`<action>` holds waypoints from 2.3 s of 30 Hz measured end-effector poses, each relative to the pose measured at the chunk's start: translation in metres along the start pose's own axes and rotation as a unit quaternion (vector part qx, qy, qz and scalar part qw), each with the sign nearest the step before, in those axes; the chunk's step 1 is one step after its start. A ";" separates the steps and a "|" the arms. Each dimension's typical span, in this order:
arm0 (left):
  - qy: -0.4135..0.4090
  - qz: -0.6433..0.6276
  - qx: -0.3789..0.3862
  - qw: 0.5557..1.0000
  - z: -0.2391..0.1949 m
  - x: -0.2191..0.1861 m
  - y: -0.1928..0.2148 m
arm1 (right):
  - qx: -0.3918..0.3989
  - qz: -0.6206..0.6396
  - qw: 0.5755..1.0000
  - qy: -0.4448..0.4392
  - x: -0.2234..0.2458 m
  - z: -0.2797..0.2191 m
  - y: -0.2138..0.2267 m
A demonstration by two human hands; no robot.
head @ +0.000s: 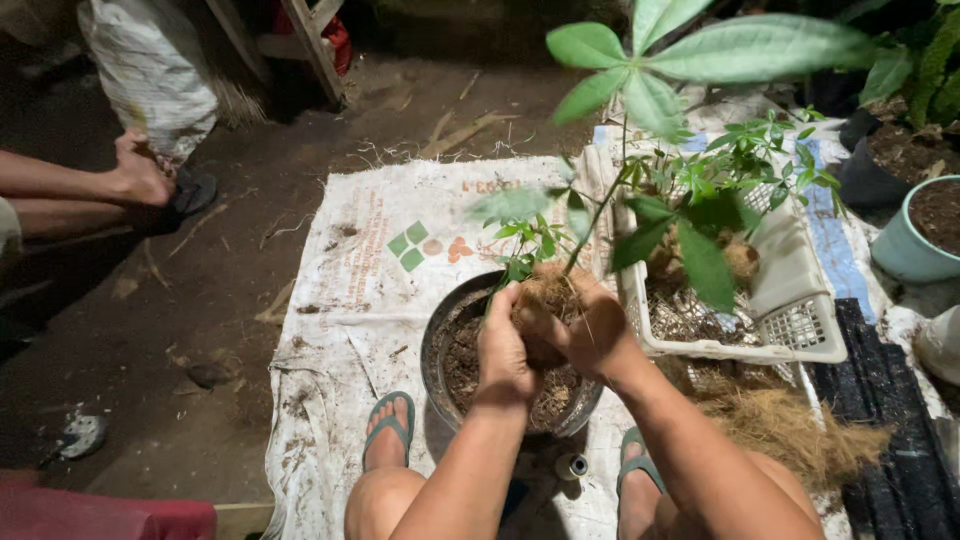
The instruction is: The person removes a small plant from a coconut husk, places it into a black pot filled with soil, and presses the soil around the base to secure it. The person then handles a second plant, removing it from its husk and placing it into the same pot.
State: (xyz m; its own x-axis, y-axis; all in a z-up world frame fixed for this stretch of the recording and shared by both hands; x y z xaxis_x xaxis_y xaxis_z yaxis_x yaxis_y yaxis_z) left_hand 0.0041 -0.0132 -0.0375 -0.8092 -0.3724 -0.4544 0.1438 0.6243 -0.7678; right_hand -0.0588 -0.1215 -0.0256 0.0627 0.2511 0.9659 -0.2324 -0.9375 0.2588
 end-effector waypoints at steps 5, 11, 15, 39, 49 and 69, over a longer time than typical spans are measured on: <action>-0.059 -0.027 0.075 0.995 0.008 0.000 0.004 | -0.003 -0.062 0.997 0.056 0.010 -0.001 -0.004; -0.005 -0.018 0.094 0.995 0.000 -0.009 -0.005 | 0.029 0.147 0.988 0.026 0.023 -0.013 0.023; -0.013 -0.110 0.290 0.951 -0.009 -0.006 -0.012 | 0.159 0.100 0.964 0.191 0.031 -0.013 0.025; -0.068 0.020 0.115 0.991 -0.018 -0.016 -0.014 | 0.103 0.081 0.990 -0.045 0.027 -0.002 0.018; -0.083 -0.018 0.201 0.976 -0.001 0.000 0.000 | 0.104 -0.040 0.990 0.081 0.014 -0.002 0.029; -0.289 0.115 0.084 0.947 -0.018 0.021 -0.007 | 0.064 0.135 0.976 0.159 0.027 -0.006 0.032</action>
State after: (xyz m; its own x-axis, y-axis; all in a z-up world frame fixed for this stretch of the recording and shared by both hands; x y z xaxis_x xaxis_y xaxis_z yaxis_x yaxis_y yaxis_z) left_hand -0.0238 -0.0132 -0.0333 -0.3053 -0.5847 -0.7516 0.4060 0.6341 -0.6581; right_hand -0.0708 -0.1434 0.0088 -0.2925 0.0341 0.9557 -0.0754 -0.9971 0.0125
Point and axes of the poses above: each hand's wrist, its own z-axis towards the middle knuckle, its own y-axis out of the back of the hand, x = y × z, the point moved 2 cm from there along z, towards the middle knuckle, and after that the axes turned 13 degrees about x, right-handed, at the moved point
